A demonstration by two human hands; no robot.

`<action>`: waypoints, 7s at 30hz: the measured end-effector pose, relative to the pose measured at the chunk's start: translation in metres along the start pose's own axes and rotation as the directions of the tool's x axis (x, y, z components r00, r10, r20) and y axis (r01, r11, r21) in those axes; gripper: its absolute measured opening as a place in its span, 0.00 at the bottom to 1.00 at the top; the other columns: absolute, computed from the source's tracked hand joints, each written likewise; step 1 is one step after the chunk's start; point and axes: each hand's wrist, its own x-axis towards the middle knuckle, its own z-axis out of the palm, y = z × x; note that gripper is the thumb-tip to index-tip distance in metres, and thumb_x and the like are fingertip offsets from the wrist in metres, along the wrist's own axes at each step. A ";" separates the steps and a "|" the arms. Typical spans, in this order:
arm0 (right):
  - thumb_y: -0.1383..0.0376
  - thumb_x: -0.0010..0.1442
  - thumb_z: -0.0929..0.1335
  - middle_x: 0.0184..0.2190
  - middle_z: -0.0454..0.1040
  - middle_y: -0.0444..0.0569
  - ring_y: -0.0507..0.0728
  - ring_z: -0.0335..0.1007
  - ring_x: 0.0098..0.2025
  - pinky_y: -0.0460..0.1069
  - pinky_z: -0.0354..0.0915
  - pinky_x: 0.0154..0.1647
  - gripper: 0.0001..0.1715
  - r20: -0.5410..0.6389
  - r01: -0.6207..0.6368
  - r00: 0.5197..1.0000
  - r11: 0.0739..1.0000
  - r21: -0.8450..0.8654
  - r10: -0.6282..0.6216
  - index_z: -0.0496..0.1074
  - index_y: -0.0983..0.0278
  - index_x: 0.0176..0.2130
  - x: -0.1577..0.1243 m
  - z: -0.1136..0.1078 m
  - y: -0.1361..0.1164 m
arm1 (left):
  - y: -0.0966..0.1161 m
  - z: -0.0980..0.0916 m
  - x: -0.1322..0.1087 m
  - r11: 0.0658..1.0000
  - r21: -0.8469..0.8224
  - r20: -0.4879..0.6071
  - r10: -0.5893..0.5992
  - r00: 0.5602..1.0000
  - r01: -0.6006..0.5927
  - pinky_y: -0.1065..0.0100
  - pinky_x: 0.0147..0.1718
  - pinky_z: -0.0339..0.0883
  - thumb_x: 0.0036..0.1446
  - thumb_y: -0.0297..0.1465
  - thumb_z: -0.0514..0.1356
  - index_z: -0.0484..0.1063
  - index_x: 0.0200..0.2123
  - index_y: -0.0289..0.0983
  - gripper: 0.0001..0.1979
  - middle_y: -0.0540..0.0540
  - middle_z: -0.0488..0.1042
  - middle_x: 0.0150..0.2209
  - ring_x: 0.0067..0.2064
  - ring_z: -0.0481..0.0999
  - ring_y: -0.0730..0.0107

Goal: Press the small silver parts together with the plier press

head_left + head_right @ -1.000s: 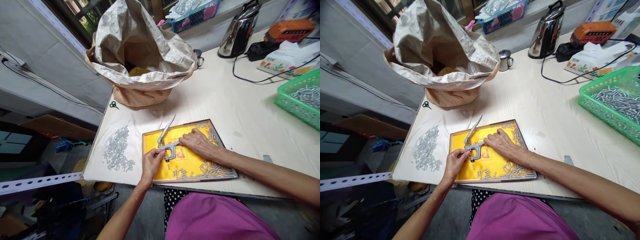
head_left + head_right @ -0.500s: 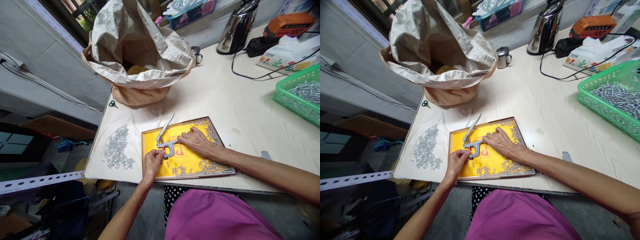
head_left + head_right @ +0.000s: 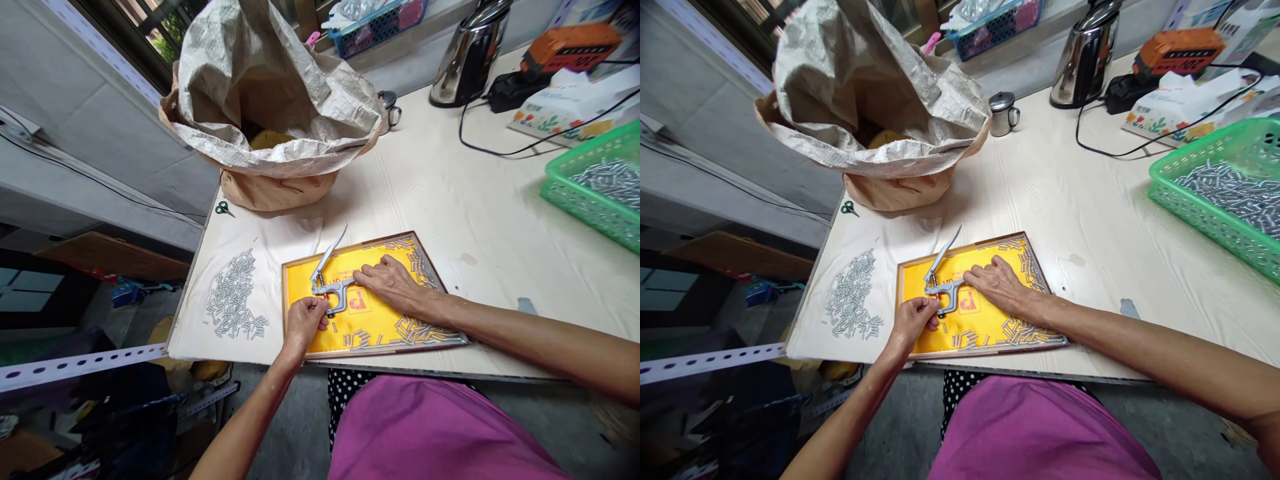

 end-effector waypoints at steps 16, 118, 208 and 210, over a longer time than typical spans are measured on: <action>0.72 0.70 0.56 0.37 0.74 0.48 0.54 0.63 0.32 0.53 0.48 0.39 0.16 -0.022 -0.011 1.000 1.000 -0.013 0.011 0.67 0.63 0.50 -0.007 0.006 -0.003 | -0.010 0.001 0.000 0.998 -0.030 0.043 0.063 0.997 -0.062 0.71 0.24 0.75 0.53 0.40 0.65 0.71 0.29 0.34 0.14 0.48 0.75 0.18 0.20 0.77 0.70; 0.64 0.68 0.63 0.46 0.72 0.56 0.63 0.64 0.50 0.58 0.60 0.49 0.09 -0.121 0.049 0.991 0.998 -0.028 -0.052 0.71 0.64 0.44 -0.012 -0.024 -0.011 | 0.043 0.027 0.034 0.543 0.555 0.309 0.569 0.762 -0.631 0.57 0.50 0.69 0.45 0.37 0.73 0.74 0.54 0.34 0.32 0.36 0.77 0.48 0.50 0.75 0.51; 0.70 0.70 0.58 0.35 0.73 0.48 0.56 0.61 0.35 0.53 0.49 0.39 0.13 -0.029 0.055 0.998 0.996 -0.071 -0.058 0.69 0.61 0.45 -0.031 -0.006 -0.013 | -0.021 0.015 -0.032 0.994 -0.078 -0.080 0.075 0.994 -0.081 0.72 0.22 0.66 0.41 0.43 0.69 0.77 0.26 0.34 0.17 0.49 0.75 0.22 0.20 0.71 0.73; 0.67 0.70 0.59 0.37 0.73 0.49 0.58 0.61 0.38 0.53 0.50 0.39 0.11 -0.028 0.032 0.999 0.998 -0.049 -0.034 0.71 0.60 0.43 -0.029 -0.007 -0.012 | -0.021 0.014 -0.033 0.995 -0.063 -0.074 0.078 0.994 -0.083 0.72 0.20 0.65 0.41 0.43 0.69 0.77 0.26 0.34 0.17 0.49 0.75 0.23 0.20 0.70 0.74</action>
